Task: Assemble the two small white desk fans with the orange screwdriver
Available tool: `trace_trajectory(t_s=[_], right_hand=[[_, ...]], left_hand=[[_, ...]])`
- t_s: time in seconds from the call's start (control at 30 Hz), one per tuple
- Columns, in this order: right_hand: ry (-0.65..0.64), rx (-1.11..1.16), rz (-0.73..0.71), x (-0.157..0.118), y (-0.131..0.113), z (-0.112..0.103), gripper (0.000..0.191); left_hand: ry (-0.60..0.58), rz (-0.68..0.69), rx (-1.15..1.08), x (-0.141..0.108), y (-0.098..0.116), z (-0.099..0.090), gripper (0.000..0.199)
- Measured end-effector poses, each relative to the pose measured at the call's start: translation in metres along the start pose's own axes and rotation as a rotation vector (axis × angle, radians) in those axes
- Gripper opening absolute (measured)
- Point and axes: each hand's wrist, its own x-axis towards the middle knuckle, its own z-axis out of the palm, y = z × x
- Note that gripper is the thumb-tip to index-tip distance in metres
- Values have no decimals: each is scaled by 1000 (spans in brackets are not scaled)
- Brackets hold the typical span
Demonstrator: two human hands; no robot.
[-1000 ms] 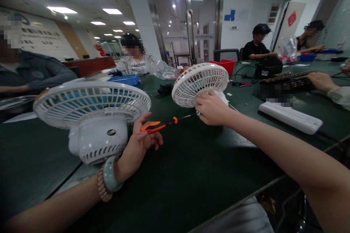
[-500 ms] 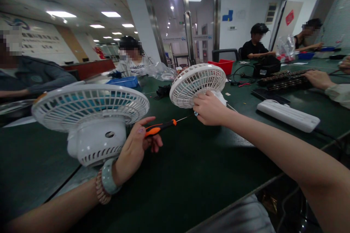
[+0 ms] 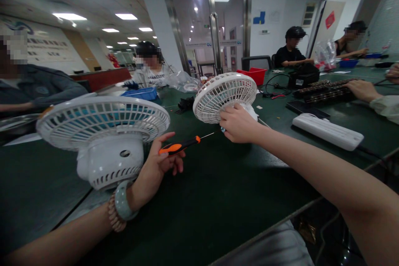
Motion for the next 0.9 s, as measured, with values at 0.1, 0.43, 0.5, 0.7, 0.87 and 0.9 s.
trace_trajectory(t_s=[0.1,0.43,0.5,0.7,0.87,0.9], right_hand=[[-1,1,1,0,0,0,24],[-1,6,5,0,0,0,23],[6,1,4,1,0,0,23],[20,-14,-4,1,0,1,23],[16,-19,-7,0,0,1,23],[16,-18,-5,0,0,1,23]], left_hand=[[29,29,-16,1,0,0,59],[43,101,7,1,-5,0,55],[59,119,14,1,-6,0,56],[77,168,38,1,-9,-1,55],[39,188,27,0,-6,-2,57],[34,188,23,0,-6,-2,57]])
